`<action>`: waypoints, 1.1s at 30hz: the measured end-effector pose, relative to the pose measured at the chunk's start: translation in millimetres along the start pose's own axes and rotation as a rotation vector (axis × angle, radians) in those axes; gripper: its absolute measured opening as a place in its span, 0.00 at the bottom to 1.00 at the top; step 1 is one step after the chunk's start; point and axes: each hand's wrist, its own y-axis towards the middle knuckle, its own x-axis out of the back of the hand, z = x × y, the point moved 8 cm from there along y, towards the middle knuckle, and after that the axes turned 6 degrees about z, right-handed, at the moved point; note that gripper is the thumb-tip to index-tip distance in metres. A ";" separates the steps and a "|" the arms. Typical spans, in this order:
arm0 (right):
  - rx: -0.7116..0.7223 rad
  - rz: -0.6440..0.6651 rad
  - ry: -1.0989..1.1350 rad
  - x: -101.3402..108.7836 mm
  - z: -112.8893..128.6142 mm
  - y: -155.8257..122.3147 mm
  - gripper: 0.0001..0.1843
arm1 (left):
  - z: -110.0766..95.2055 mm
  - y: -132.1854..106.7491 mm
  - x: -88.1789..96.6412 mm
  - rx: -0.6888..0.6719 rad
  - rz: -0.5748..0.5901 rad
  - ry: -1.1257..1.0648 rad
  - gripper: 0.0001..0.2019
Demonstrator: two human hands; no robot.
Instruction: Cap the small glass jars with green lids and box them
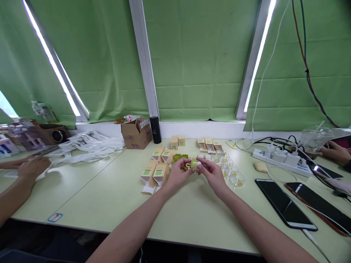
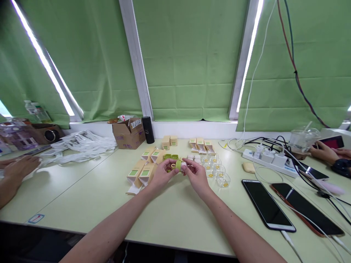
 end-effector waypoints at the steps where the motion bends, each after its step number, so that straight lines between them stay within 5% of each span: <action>1: 0.005 0.006 -0.004 -0.4 0.2 -0.2 0.28 | -0.2 -0.4 -0.6 -0.004 0.004 0.000 0.26; 9: -0.006 0.003 0.003 -1.5 -2.1 0.2 0.25 | 9.9 -7.9 -1.3 -0.010 -0.049 0.150 0.23; 15: -0.008 -0.026 0.038 -0.1 -1.8 0.3 0.29 | -12.8 -14.8 -11.2 -0.152 -0.017 0.125 0.28; 24: -0.053 -0.018 0.116 -4.4 -6.7 -1.0 0.30 | -20.1 -18.5 -21.1 -0.215 0.053 0.111 0.23; 33: 0.144 0.053 -0.120 -6.7 15.2 -7.9 0.23 | -9.0 -9.8 -12.8 -0.106 0.078 -0.205 0.28</action>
